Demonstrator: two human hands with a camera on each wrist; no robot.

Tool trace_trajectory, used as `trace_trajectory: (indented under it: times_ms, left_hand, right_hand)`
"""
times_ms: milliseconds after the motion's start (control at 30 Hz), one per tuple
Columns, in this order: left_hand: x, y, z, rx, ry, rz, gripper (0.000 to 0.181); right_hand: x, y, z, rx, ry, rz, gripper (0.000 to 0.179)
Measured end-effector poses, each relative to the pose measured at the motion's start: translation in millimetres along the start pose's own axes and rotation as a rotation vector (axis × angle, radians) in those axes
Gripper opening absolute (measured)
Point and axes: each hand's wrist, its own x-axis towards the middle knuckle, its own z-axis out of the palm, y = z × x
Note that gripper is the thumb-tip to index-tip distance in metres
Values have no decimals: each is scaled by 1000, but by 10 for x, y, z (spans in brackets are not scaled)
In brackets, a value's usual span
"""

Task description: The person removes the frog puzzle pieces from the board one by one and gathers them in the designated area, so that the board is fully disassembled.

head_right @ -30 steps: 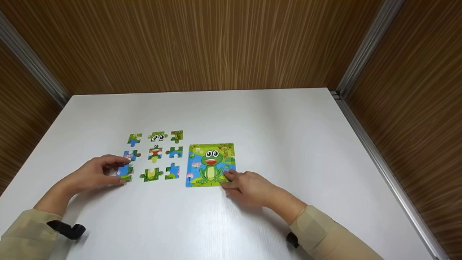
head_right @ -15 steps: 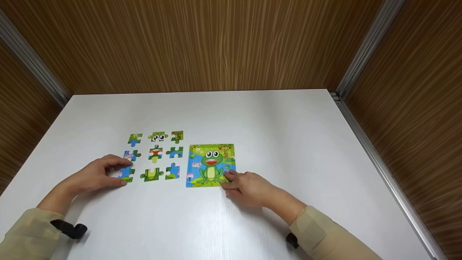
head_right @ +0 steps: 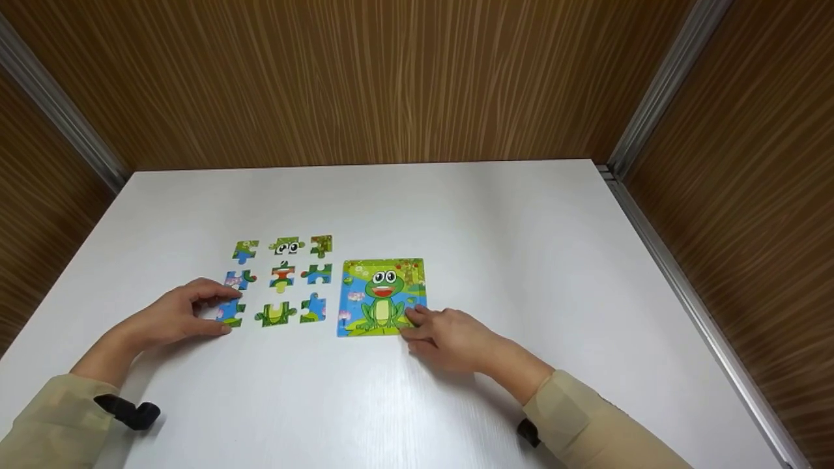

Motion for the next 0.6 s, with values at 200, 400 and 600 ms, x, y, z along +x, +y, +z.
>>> trace_trajectory:
  times_ms: [200,400,600]
  left_hand:
    - [-14,3,2,-14,3,-4,58]
    - [44,25,6,-29,5,3,62]
    - [54,117,-13,-28,46,13,61]
  right_hand:
    - [-1,0,-9,16,8,-10,37]
    - [-26,36,-5,29,30,-3,37]
    - [-60,35,-46,20,145,-24,40]
